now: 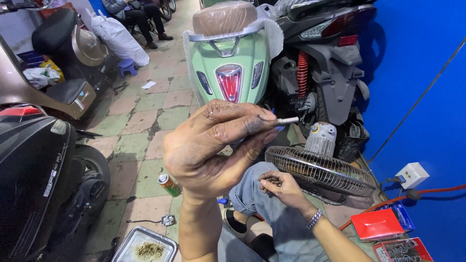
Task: Disassembling, cleaning with spray, and reassembling a motorcycle carburetor using a screwdriver, pliers, and cleaning spray.
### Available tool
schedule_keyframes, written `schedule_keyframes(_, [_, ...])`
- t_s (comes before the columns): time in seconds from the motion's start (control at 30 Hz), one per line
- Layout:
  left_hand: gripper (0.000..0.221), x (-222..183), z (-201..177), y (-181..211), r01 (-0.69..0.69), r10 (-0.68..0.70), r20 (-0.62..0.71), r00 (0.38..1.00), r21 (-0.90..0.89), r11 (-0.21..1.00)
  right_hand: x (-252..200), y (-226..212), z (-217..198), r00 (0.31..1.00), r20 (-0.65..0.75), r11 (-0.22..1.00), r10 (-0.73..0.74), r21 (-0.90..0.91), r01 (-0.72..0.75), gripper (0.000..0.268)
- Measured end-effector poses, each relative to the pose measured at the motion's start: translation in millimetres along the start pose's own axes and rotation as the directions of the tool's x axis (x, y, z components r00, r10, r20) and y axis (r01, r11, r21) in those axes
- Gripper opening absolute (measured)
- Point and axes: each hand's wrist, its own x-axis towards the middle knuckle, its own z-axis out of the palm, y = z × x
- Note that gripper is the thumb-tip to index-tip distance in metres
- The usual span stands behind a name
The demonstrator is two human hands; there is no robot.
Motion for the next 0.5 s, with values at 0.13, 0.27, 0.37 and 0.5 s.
schedule_keyframes(0.13, [0.029,-1,0,-2,-0.012,0.012,0.003,1.000,-0.002,1.000,1,3,0,1.000,0.005,1.000,0.015,0.021,-0.015,0.024])
schedule_keyframes(0.27, [0.029,0,1,-2,0.011,-0.011,0.005,1.000,-0.016,1.000,4,9,-2,1.000,0.018,0.999,-0.004,0.036,0.003,0.023])
schedule_keyframes(0.37, [0.027,0,2,-3,0.010,-0.010,0.001,1.000,-0.018,1.000,4,11,-3,1.000,0.019,0.999,-0.018,0.032,0.017,0.023])
schedule_keyframes(0.5, [0.025,1,2,-2,-0.007,0.007,0.009,1.000,0.002,1.000,3,10,-3,1.000,0.019,0.999,-0.018,0.040,0.017,0.022])
